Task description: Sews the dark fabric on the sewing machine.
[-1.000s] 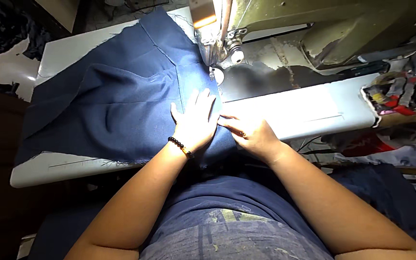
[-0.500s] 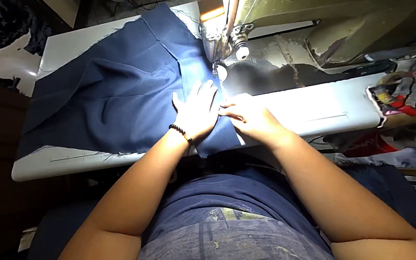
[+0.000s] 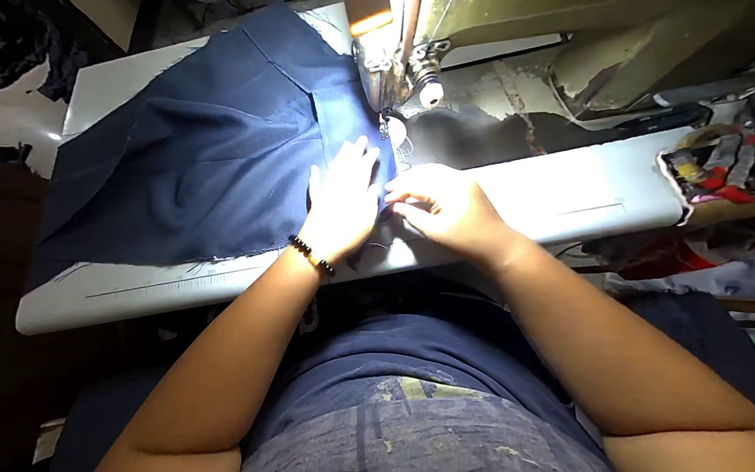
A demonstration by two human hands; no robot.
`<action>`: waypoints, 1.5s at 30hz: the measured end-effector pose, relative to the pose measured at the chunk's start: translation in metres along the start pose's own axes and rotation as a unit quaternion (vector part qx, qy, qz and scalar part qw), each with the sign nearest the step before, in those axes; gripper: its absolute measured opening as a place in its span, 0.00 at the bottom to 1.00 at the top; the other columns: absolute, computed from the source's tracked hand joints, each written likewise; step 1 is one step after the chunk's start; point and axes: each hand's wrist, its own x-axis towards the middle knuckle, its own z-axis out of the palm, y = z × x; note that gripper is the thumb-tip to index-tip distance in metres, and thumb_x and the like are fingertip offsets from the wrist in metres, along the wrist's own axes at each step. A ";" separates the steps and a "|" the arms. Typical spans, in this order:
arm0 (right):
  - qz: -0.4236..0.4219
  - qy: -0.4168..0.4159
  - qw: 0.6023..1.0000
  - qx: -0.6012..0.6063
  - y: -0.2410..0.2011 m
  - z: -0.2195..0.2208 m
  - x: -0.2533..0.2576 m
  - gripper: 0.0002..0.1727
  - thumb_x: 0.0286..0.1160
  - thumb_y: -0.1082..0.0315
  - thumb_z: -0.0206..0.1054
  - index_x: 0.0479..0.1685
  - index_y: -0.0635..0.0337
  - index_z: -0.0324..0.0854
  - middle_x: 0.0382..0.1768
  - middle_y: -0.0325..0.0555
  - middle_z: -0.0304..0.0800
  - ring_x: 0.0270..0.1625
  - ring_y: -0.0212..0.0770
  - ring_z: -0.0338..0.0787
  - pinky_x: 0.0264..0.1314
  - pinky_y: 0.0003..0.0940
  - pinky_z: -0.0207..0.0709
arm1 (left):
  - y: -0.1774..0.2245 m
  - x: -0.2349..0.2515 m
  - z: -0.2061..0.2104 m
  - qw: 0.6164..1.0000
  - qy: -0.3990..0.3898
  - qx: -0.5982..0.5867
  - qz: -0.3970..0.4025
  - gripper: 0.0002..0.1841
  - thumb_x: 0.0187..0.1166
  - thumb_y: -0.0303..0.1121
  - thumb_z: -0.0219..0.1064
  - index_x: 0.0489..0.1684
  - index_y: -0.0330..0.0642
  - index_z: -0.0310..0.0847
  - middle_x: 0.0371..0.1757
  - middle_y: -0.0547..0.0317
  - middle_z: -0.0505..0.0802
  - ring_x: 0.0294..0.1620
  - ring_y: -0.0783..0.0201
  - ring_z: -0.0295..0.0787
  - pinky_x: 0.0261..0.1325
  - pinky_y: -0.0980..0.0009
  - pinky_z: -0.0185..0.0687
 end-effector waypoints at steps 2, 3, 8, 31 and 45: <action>0.016 0.004 1.000 -0.002 -0.010 0.013 -0.014 0.09 0.75 0.70 0.68 0.40 0.63 0.93 0.46 0.50 0.96 0.54 0.43 0.95 0.61 0.38 0.85 | -0.001 -0.015 0.000 0.997 0.039 -0.061 0.019 0.27 0.89 0.37 0.49 0.86 0.41 0.68 0.92 0.50 0.66 0.94 0.50 0.54 0.88 0.33 0.46; 0.018 0.001 1.000 -0.022 -0.013 0.018 -0.022 0.09 0.77 0.69 0.67 0.41 0.61 0.93 0.48 0.49 0.96 0.55 0.43 0.94 0.61 0.38 0.85 | -0.002 -0.020 0.002 0.996 0.051 -0.069 0.036 0.27 0.88 0.37 0.50 0.85 0.40 0.70 0.92 0.49 0.67 0.93 0.50 0.57 0.87 0.36 0.50; -0.004 -0.005 0.997 -0.073 -0.015 0.022 -0.039 0.12 0.74 0.73 0.65 0.48 0.60 0.94 0.59 0.53 0.94 0.63 0.48 0.93 0.66 0.41 0.84 | -0.010 -0.029 0.020 0.997 0.024 -0.021 0.065 0.26 0.89 0.45 0.50 0.84 0.49 0.73 0.91 0.57 0.70 0.94 0.54 0.56 0.86 0.25 0.33; -0.015 0.010 0.996 -0.087 -0.004 0.021 -0.060 0.14 0.77 0.70 0.64 0.48 0.57 0.96 0.59 0.53 0.95 0.62 0.48 0.93 0.66 0.41 0.83 | -0.013 -0.031 0.025 0.994 0.056 -0.016 0.092 0.27 0.87 0.48 0.51 0.85 0.56 0.73 0.92 0.61 0.68 0.95 0.53 0.52 0.88 0.28 0.34; -0.046 0.042 0.995 -0.072 0.000 0.022 -0.064 0.14 0.74 0.73 0.64 0.49 0.63 0.95 0.56 0.57 0.95 0.60 0.48 0.95 0.64 0.35 0.84 | -0.013 -0.032 0.028 0.994 0.030 0.013 0.103 0.28 0.85 0.52 0.51 0.82 0.55 0.76 0.90 0.63 0.72 0.95 0.55 0.54 0.86 0.25 0.29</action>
